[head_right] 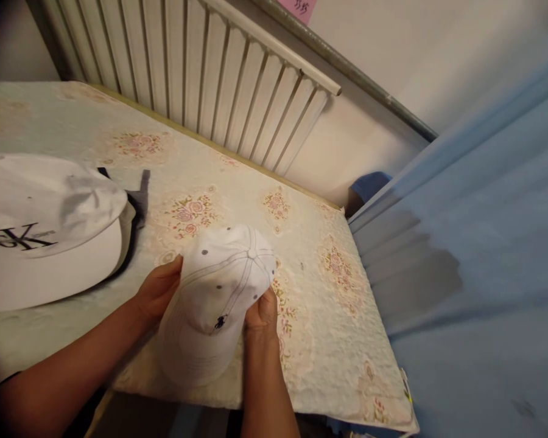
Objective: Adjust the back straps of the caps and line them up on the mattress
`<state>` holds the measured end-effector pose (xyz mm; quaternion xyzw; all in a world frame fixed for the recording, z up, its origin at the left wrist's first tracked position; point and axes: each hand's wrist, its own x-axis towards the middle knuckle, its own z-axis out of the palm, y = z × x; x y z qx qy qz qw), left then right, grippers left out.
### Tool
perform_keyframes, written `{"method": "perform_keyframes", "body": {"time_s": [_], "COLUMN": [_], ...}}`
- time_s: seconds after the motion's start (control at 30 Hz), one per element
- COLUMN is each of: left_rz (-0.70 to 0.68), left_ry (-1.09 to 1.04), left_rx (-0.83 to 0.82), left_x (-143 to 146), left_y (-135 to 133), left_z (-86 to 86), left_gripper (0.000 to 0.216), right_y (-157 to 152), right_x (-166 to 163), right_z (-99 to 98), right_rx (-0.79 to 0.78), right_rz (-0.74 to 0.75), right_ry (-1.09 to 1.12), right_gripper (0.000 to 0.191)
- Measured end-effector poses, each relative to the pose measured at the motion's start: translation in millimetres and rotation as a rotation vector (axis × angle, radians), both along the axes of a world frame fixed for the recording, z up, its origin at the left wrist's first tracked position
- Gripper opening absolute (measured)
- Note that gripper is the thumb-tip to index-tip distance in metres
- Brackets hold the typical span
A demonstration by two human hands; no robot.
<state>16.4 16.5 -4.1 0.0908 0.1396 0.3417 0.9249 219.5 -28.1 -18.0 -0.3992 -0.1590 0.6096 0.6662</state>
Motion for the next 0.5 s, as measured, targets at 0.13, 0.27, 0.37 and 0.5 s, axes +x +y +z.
{"method": "perform_keyframes", "body": {"time_s": [0.13,0.27,0.37,0.5], "left_rz": [-0.025,-0.042,-0.044,-0.063], "left_ry": [-0.061,-0.068,-0.072,-0.063], "left_rx": [0.016,0.064,0.105,0.113], "left_x": [-1.2,-2.7,-5.0,-8.1], "left_y": [-0.3,-4.0,-6.5,-6.8], "left_z": [1.2,3.5,1.5,-4.5], "left_gripper": [0.043,0.046,0.049,0.045], "right_y": [0.4,-0.2,-1.3,-2.6], "right_x": [-1.0,-3.8,-7.4,-12.7], "right_z": [-1.0,-3.4,-3.2,2.9], "right_rx": [-0.011,0.004,-0.027,-0.034], "right_rz": [0.017,0.056,0.05,0.089], "right_ry": [0.037,0.003,-0.057,-0.033], "right_gripper": [0.025,0.025,0.024,0.025]}}
